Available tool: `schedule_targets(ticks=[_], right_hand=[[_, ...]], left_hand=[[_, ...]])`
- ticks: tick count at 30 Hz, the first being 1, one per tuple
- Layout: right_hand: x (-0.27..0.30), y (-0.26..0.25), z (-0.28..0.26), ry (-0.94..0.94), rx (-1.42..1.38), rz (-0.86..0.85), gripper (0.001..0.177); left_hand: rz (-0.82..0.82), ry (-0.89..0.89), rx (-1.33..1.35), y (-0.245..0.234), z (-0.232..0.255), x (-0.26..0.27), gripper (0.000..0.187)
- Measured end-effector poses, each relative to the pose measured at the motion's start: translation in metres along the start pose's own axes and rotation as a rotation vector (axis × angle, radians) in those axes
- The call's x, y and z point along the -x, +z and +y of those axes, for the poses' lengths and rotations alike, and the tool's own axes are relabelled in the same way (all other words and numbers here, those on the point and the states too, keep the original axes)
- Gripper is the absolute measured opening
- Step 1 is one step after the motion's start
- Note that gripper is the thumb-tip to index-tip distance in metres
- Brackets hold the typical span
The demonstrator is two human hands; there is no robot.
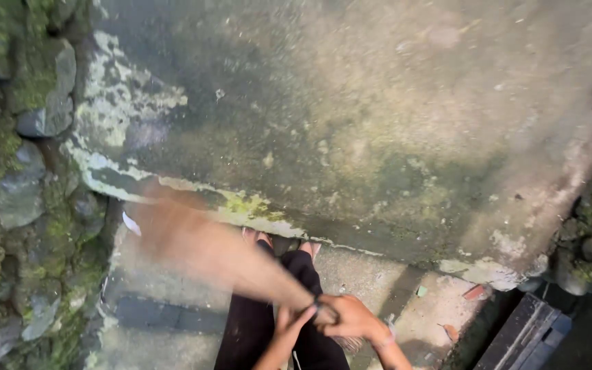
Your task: Sweeping an outdoor stone-tiled floor using a stick broom.
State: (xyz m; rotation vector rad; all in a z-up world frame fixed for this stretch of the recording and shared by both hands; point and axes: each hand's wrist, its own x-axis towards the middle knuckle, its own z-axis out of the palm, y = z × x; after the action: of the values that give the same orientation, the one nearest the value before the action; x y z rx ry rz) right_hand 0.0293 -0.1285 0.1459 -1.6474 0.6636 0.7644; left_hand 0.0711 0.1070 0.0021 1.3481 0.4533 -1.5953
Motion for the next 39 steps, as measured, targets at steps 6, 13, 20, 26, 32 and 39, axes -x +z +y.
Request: schedule_targets(ticks=[6, 13, 20, 26, 32, 39], right_hand=[[-0.075, 0.035, 0.052, -0.052, -0.730, 0.809, 0.035], [-0.145, 0.078, 0.053, -0.057, -0.485, 0.538, 0.035], [-0.101, 0.103, -0.031, -0.245, 0.191, 0.258, 0.048], [-0.116, 0.185, 0.032, -0.195, 0.315, 0.504, 0.041], [0.043, 0.194, 0.197, 0.323, -0.339, 0.715, 0.046], [0.219, 0.371, 0.258, 0.928, -0.900, 0.732, 0.071]], left_hand=[[-0.593, 0.282, -0.537, 0.087, 0.201, -0.119, 0.069], [-0.486, 0.006, -0.925, -0.026, 0.228, -0.136, 0.075], [0.013, 0.056, 0.003, -0.190, 0.061, -0.033, 0.056], [0.029, -0.029, 0.168, -0.082, 0.050, -0.025, 0.064], [-0.235, -0.008, -0.449, 0.059, -0.105, -0.086, 0.034], [-0.511, -0.533, -1.103, 0.146, -0.296, 0.024, 0.051]])
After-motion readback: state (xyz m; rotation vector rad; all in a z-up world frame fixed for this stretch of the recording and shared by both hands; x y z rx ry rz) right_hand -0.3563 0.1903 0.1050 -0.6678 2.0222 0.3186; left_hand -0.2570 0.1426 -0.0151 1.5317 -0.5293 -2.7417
